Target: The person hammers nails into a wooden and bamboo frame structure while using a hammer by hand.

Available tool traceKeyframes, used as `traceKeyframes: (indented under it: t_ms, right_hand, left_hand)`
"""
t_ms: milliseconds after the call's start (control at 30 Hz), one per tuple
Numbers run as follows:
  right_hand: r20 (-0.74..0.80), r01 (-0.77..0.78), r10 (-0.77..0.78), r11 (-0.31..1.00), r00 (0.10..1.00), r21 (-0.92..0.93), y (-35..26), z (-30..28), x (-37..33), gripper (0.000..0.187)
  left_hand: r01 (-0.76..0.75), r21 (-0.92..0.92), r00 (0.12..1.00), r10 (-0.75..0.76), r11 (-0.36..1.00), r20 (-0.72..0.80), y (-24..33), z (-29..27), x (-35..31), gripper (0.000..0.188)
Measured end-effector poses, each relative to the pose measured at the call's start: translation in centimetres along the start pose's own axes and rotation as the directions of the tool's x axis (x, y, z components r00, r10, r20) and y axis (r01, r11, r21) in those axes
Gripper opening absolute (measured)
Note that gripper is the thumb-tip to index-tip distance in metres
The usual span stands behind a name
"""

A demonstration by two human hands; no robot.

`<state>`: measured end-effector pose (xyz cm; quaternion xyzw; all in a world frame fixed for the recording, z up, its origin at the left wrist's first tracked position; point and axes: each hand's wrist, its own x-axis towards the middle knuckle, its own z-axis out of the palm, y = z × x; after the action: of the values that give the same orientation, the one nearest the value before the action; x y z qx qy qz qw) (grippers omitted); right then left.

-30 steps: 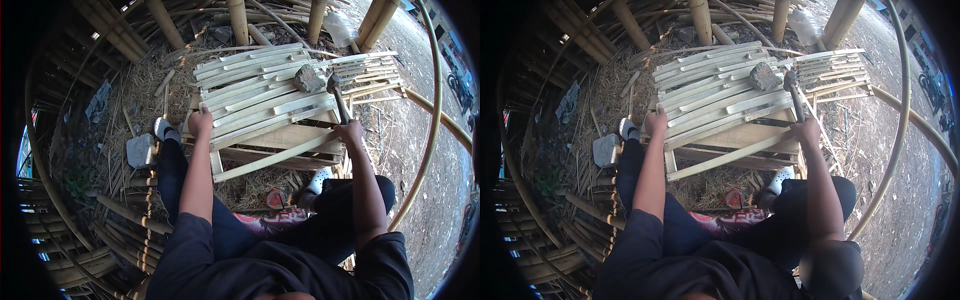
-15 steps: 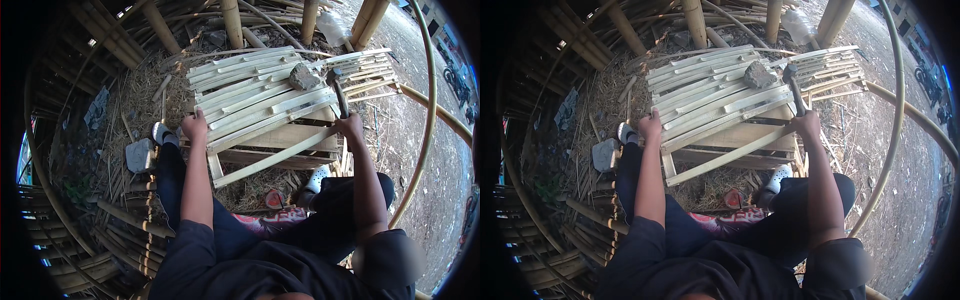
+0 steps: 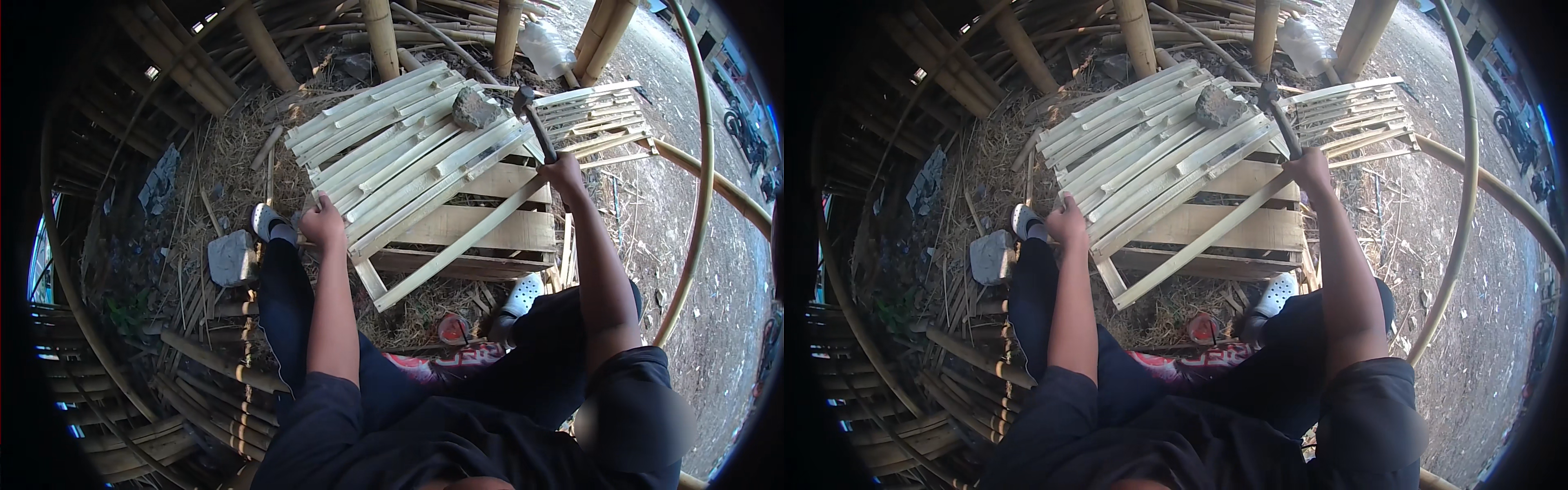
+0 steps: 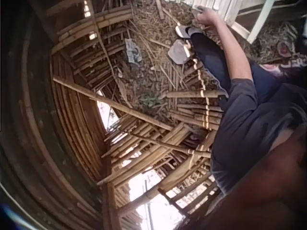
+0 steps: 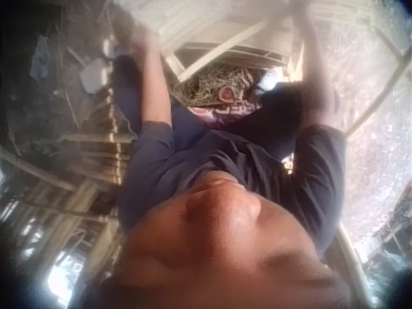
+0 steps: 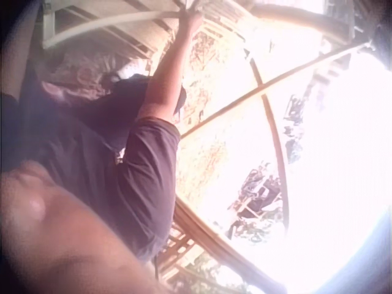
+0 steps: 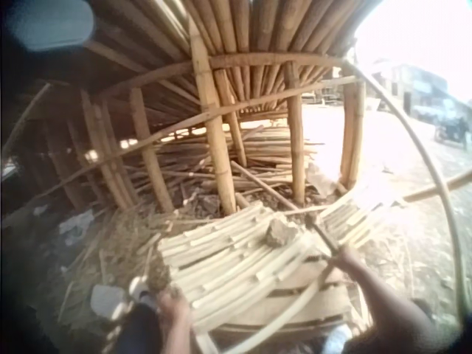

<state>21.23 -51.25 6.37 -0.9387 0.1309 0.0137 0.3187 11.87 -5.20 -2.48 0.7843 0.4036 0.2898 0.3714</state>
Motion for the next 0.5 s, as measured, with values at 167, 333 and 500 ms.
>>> traceKeyframes:
  t_ms: [167, 333, 500]
  right_hand:
    - [0.018, 0.026, -0.027, 0.998, 0.999, 0.055, 0.4, 1.0, 3.2, 0.035]
    - [-0.041, 0.067, -0.064, 0.995, 0.997, 0.072, 2.6, 2.9, 7.8, 0.028]
    - [0.034, 0.033, -0.027, 0.985, 0.999, -0.172, 1.3, 3.0, 8.2, 0.036]
  left_hand:
    - [0.117, 0.073, 0.993, -0.118, 0.990, 0.008, 1.0, -0.4, -1.7, 0.057]
    - [0.240, 0.093, 0.964, -0.249, 0.966, 0.090, 2.3, -0.2, -2.6, 0.052]
    - [0.237, 0.175, 0.967, -0.250, 0.956, 0.054, 1.2, 0.6, -2.3, 0.050]
